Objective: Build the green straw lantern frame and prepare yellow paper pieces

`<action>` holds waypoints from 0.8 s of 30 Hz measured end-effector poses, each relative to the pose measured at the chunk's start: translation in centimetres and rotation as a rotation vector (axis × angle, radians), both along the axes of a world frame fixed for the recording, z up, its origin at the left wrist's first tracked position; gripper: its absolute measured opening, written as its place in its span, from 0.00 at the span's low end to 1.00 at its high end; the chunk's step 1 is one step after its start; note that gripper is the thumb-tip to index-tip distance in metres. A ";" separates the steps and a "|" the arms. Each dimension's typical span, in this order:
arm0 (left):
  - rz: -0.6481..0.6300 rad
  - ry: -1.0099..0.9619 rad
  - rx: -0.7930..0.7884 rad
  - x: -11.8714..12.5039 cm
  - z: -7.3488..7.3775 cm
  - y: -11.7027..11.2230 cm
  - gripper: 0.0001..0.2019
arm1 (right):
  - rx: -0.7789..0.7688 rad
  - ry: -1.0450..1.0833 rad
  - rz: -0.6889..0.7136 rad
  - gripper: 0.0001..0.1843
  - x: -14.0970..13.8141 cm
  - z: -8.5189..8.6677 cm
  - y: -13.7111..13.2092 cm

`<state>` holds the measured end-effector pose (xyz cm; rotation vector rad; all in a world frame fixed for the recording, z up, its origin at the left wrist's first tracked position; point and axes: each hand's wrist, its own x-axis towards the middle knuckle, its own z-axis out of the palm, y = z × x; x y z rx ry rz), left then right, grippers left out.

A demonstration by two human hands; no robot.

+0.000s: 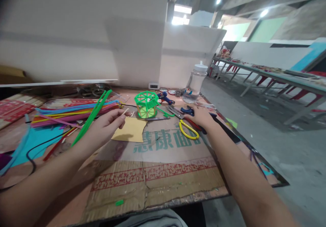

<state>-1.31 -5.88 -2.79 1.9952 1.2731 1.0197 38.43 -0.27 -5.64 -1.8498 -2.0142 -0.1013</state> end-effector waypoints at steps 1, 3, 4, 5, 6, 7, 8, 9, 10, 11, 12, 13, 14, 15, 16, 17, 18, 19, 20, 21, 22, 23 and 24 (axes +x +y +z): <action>0.008 0.007 -0.017 -0.1 0.0 0.2 0.15 | 0.026 0.016 0.009 0.23 -0.5 0.0 0.0; 0.052 0.079 -0.025 -0.3 -0.2 0.7 0.17 | 0.078 0.078 0.063 0.16 -2.2 0.1 0.1; 0.076 0.144 -0.014 -0.3 -0.4 1.1 0.18 | 0.079 0.107 0.106 0.16 -3.3 0.2 0.2; 0.097 0.220 0.005 -0.3 -0.6 1.5 0.18 | 0.050 0.131 0.172 0.16 -4.5 0.1 0.5; 0.111 0.300 0.026 -0.3 -0.8 1.9 0.19 | -0.004 0.152 0.247 0.14 -5.6 0.0 0.9; 0.115 0.382 0.043 -0.1 -1.0 2.3 0.19 | -0.035 0.163 0.289 0.13 -6.6 -0.1 1.4; 0.112 0.458 0.057 0.1 -1.2 2.7 0.19 | -0.063 0.174 0.318 0.13 -7.5 -0.3 2.1; 0.102 0.527 0.072 0.3 -1.4 2.9 0.18 | -0.086 0.183 0.338 0.14 -8.3 -0.5 2.8; 0.089 0.583 0.084 0.6 -1.5 3.1 0.18 | -0.105 0.191 0.348 0.15 -8.9 -0.7 3.5; 0.073 0.623 0.094 0.8 -1.7 3.1 0.18 | -0.122 0.200 0.355 0.16 -9.4 -0.8 4.2; 0.055 0.643 0.101 1.0 -1.8 3.1 0.17 | -0.136 0.208 0.360 0.17 -9.8 -1.0 4.8; 0.041 0.647 0.109 1.2 -1.9 2.9 0.17 | -0.148 0.215 0.364 0.16 -10.2 -1.1 5.4; 0.030 0.640 0.114 1.2 -2.1 2.8 0.17 | -0.158 0.218 0.369 0.16 -10.5 -1.3 5.8; 0.025 0.630 0.117 1.1 -2.3 2.6 0.17 | -0.167 0.217 0.376 0.15 -10.9 -1.4 6.1; 0.024 0.619 0.120 1.0 -2.5 2.4 0.17 | -0.176 0.212 0.383 0.15 -11.2 -1.5 6.3; 0.025 0.612 0.122 0.8 -2.7 2.3 0.16 | -0.185 0.202 0.390 0.14 -11.5 -1.6 6.5; 0.023 0.607 0.123 0.5 -2.9 2.2 0.16 | -0.193 0.189 0.397 0.14 -11.7 -1.6 6.6; 0.021 0.604 0.121 0.3 -3.0 2.2 0.16 | -0.199 0.175 0.403 0.14 -12.0 -1.7 6.7; 0.020 0.601 0.117 0.1 -3.1 2.2 0.16 | -0.202 0.160 0.406 0.14 -12.1 -1.7 6.8; 0.022 0.597 0.113 0.0 -3.2 2.3 0.16 | -0.201 0.145 0.407 0.14 -12.3 -1.7 7.0; 0.026 0.594 0.107 -0.1 -3.3 2.3 0.16 | -0.197 0.129 0.404 0.14 -12.4 -1.7 7.1; 0.032 0.591 0.097 -0.1 -3.3 2.4 0.16 | -0.190 0.113 0.399 0.14 -12.5 -1.8 7.3; 0.038 0.590 0.084 -0.1 -3.3 2.4 0.16 | -0.180 0.096 0.391 0.13 -12.7 -1.9 7.5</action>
